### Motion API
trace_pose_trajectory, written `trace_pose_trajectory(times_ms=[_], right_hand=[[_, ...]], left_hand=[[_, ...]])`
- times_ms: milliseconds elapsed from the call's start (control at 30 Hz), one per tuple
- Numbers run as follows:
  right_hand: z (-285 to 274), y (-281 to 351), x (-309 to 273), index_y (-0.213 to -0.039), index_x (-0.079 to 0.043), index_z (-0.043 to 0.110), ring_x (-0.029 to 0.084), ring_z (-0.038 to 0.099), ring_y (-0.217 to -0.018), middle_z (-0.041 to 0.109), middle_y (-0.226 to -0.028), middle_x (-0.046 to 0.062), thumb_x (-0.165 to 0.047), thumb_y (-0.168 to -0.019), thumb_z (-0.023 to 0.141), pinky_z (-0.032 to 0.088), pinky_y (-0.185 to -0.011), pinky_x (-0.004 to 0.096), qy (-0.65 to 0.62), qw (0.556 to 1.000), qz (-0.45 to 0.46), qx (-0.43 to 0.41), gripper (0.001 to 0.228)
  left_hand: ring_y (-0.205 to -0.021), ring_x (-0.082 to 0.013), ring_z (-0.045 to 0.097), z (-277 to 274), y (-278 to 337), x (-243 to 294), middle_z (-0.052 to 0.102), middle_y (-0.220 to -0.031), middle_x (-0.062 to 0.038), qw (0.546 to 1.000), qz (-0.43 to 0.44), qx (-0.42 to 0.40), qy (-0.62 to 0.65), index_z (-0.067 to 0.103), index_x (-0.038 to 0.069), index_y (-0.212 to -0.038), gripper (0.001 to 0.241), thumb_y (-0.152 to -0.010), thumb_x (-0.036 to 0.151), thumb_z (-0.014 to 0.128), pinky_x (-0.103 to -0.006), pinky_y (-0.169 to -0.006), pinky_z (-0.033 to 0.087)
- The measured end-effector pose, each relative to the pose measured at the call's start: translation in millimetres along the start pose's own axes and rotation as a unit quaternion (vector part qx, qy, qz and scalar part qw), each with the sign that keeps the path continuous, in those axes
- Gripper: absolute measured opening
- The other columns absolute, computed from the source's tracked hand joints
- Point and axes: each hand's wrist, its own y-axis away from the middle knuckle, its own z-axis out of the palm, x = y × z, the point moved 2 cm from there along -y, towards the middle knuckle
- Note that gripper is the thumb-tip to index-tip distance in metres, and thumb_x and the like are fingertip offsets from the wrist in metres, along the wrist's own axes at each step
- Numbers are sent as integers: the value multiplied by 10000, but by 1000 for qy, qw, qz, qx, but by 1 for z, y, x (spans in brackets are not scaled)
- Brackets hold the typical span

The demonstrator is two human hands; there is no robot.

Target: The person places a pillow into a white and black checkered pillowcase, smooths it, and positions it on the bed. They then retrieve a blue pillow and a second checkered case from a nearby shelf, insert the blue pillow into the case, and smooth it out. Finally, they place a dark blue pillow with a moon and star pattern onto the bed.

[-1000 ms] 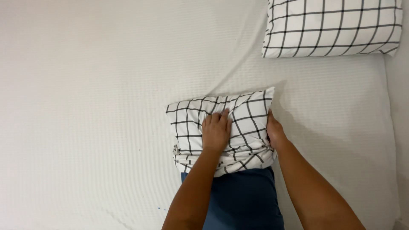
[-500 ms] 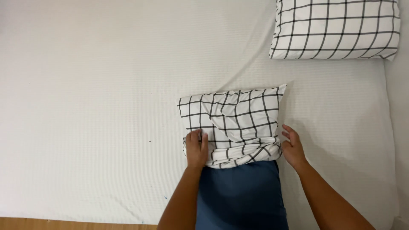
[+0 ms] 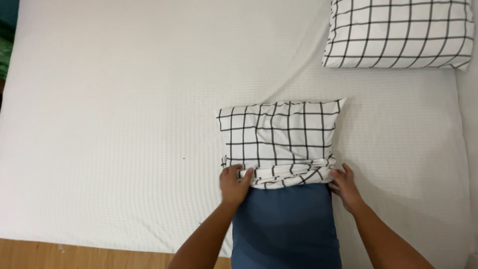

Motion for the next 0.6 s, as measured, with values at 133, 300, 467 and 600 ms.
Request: trace_pose_trajectory(times_ms=[133, 300, 467, 600], right_hand=[[39, 26, -52, -1579, -155, 334, 315, 507, -1333, 498, -1530, 146, -527, -802, 703, 433, -1110, 485, -116, 986, 105, -51, 937], [42, 53, -119, -1454, -27, 593, 288, 609, -1222, 664, -1366, 159, -440, -847, 730, 436, -1084, 399, -173, 985, 9, -12, 747], [39, 123, -229, -1386, 18, 574, 228, 675, -1082, 688, -1253, 149, -144, -842, 764, 542, -950, 362, -310, 940, -144, -9, 599], [47, 114, -251, -1345, 24, 522, 190, 656, -1072, 669, -1209, 99, -8, -920, 761, 546, -964, 320, -208, 911, -337, 113, 488]], left_hand=[[-1396, -443, 325, 13, 7, 55, 395, -1474, -302, 983, -176, -49, -15, 445, -34, -1441, 921, -881, 668, 650, -538, -1127, 289], [-1485, -412, 290, 61, -26, 30, 327, -1587, -295, 976, -164, -26, 138, 311, -56, -1552, 971, -963, 682, 535, -504, -1234, 226], [-1449, -317, 416, 57, -37, 103, 381, -1617, -167, 796, -233, -188, 526, 285, 154, -1594, 788, -947, 576, 442, -451, -1150, 364], [-1337, -285, 538, 112, -73, 118, 543, -1505, -175, 881, -9, -243, 407, 422, 106, -1534, 602, -973, 291, 538, -393, -1098, 453]])
